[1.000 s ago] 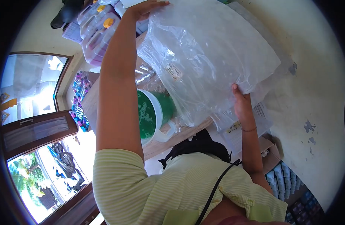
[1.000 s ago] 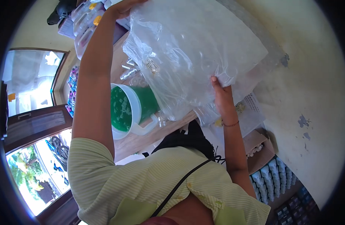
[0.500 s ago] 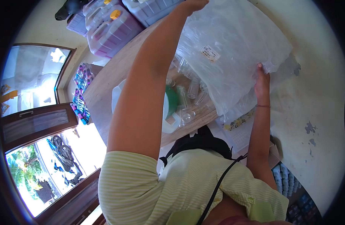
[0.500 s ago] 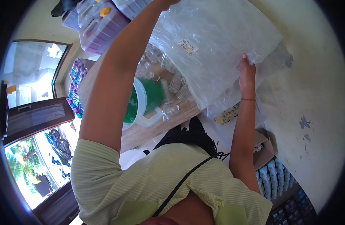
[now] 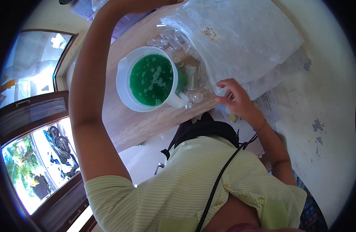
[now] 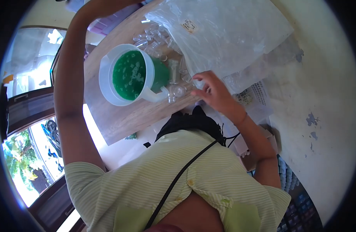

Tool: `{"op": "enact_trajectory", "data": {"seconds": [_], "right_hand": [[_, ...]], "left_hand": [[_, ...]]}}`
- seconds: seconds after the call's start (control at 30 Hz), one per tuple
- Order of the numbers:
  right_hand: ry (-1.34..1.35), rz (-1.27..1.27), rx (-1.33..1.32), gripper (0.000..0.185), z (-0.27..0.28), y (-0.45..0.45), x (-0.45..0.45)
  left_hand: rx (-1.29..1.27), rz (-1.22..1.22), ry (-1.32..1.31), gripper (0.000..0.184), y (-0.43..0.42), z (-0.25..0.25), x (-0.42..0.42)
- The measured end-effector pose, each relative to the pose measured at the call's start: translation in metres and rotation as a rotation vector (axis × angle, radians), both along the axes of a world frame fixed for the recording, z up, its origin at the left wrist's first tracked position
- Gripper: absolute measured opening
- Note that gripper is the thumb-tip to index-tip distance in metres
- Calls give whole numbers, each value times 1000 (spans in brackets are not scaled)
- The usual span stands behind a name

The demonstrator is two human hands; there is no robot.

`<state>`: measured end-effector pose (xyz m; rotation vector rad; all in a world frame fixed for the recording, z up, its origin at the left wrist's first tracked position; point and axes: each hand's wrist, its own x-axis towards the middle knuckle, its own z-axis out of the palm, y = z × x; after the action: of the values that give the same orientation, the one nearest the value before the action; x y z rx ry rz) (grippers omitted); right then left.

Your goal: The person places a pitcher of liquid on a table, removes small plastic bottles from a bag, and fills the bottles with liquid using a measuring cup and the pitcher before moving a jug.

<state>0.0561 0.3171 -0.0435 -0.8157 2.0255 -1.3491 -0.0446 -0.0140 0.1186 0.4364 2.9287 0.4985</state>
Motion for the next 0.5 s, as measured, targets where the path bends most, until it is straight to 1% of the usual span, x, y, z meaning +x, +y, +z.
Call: {"op": "enact_trajectory", "data": {"seconds": [0.03, 0.1, 0.17, 0.2, 0.27, 0.33, 0.37, 0.4, 0.43, 0.5], "right_hand": [[25, 134, -35, 51, -18, -14, 12], [66, 275, 76, 54, -41, -33, 30], [119, 303, 78, 53, -74, -43, 33], [141, 316, 81, 53, -82, -48, 35], [170, 214, 38, 50, -81, -46, 29], [164, 87, 9, 45, -67, -34, 23], [144, 11, 3, 42, -49, -27, 20], [-42, -72, -7, 40, -18, -22, 21], [-228, -158, -17, 37, 11, -17, 27], [-386, -232, -232, 37, 38, -14, 47]], "left_hand": [[66, 38, -23, 50, 5, 14, 30], [199, 115, -63, 43, 8, 34, 85], [330, 79, 171, 48, -16, -3, 150], [374, 135, -17, 47, -11, 9, 178], [652, 230, -85, 48, -11, -1, 228], [846, 349, -230, 51, -6, -6, 273], [955, 299, -250, 46, -3, -19, 292], [1065, 243, -271, 42, 0, -35, 308], [1091, 219, -379, 42, 6, -46, 319], [1164, 177, -583, 46, 28, -69, 332]]}}
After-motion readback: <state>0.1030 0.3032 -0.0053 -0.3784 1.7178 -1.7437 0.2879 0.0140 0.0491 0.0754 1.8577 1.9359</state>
